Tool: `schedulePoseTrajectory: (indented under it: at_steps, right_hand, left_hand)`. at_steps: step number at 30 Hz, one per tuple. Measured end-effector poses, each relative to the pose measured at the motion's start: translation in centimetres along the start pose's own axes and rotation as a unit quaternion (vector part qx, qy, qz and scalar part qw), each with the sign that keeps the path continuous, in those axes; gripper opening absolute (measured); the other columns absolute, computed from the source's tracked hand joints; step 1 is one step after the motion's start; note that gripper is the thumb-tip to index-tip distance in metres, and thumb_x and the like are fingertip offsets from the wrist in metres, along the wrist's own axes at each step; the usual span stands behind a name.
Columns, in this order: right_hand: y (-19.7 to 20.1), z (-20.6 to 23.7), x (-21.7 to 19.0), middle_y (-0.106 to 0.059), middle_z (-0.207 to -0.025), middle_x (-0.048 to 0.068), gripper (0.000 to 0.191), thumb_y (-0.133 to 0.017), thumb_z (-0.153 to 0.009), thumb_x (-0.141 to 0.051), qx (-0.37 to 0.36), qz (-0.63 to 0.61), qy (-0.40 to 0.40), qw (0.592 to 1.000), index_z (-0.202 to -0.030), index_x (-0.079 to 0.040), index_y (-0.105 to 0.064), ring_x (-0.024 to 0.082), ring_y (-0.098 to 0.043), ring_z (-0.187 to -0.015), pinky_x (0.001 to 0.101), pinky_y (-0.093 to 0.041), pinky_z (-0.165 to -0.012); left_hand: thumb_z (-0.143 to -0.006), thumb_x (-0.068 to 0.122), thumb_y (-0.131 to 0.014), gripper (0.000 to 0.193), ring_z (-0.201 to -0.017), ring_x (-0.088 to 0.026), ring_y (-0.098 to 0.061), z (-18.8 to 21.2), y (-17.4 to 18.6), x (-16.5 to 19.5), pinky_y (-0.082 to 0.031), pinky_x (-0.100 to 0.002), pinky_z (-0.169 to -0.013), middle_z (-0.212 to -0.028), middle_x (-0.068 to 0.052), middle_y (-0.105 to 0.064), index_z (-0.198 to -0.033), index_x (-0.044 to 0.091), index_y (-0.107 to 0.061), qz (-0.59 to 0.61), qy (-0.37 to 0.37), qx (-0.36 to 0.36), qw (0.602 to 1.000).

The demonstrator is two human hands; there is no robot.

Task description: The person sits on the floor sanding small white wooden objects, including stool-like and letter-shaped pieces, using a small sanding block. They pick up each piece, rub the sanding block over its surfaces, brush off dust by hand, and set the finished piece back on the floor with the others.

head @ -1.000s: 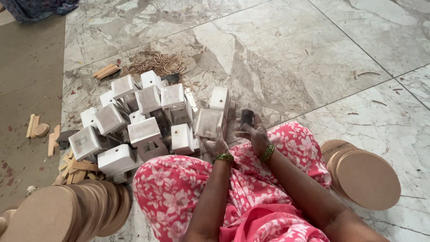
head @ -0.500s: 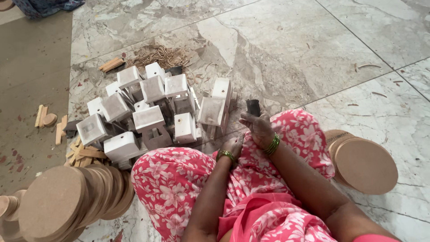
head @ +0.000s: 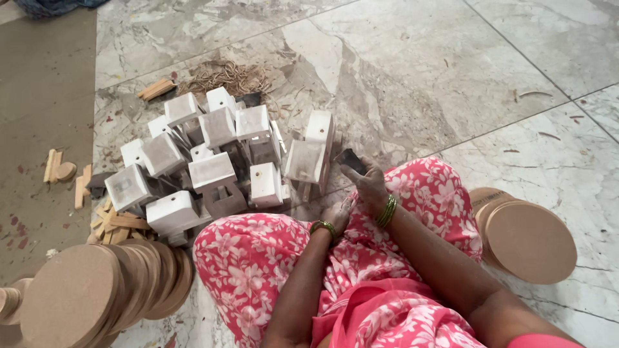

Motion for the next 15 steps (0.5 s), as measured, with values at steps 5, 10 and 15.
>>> schedulePoseTrajectory:
  at_steps: [5,10,15]
  right_hand:
    - [-0.2,-0.7,1.6,-0.068,-0.094,-0.003,0.023,-0.076,-0.090,-0.010,-0.038,-0.062,-0.016,0.997,-0.110,-0.004,-0.065,0.005,-0.060,-0.080,0.0203,-0.048,-0.067]
    - [1.1,-1.2,1.6,-0.066,-0.086,0.000,0.018,-0.073,-0.096,-0.013,-0.037,-0.074,-0.058,0.995,-0.110,-0.005,-0.065,0.005,-0.056,-0.070,0.0212,-0.046,-0.062]
    - [1.3,-1.4,2.0,-0.065,-0.086,0.000,0.019,-0.073,-0.096,-0.013,-0.042,-0.129,-0.115,0.984,-0.111,-0.006,-0.064,0.007,-0.057,-0.070,0.0234,-0.047,-0.061]
  left_hand:
    - [-0.106,0.056,-0.030,0.067,-0.115,-0.046,-0.063,1.4,0.3,-1.1,-0.049,-0.051,-0.100,-0.118,-0.030,-0.068,-0.120,0.003,-0.068,0.035,0.030,0.038,0.998]
    - [-0.095,0.034,-0.057,0.035,-0.097,-0.036,-0.073,6.6,4.9,5.6,-0.056,-0.045,-0.085,-0.106,-0.020,-0.075,-0.111,0.007,-0.073,0.067,-0.152,0.129,0.978]
    - [-0.105,0.019,-0.066,0.014,-0.102,-0.019,-0.075,15.2,10.0,15.6,-0.060,-0.032,-0.099,-0.108,-0.006,-0.077,-0.115,0.012,-0.074,0.234,-0.445,0.126,0.855]
Point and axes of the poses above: each hand's wrist, its own z-axis away from the middle knuckle, its own y-axis out of the back of the hand, x = y × z, the point moved 3 cm from there along -z, towards the middle knuckle
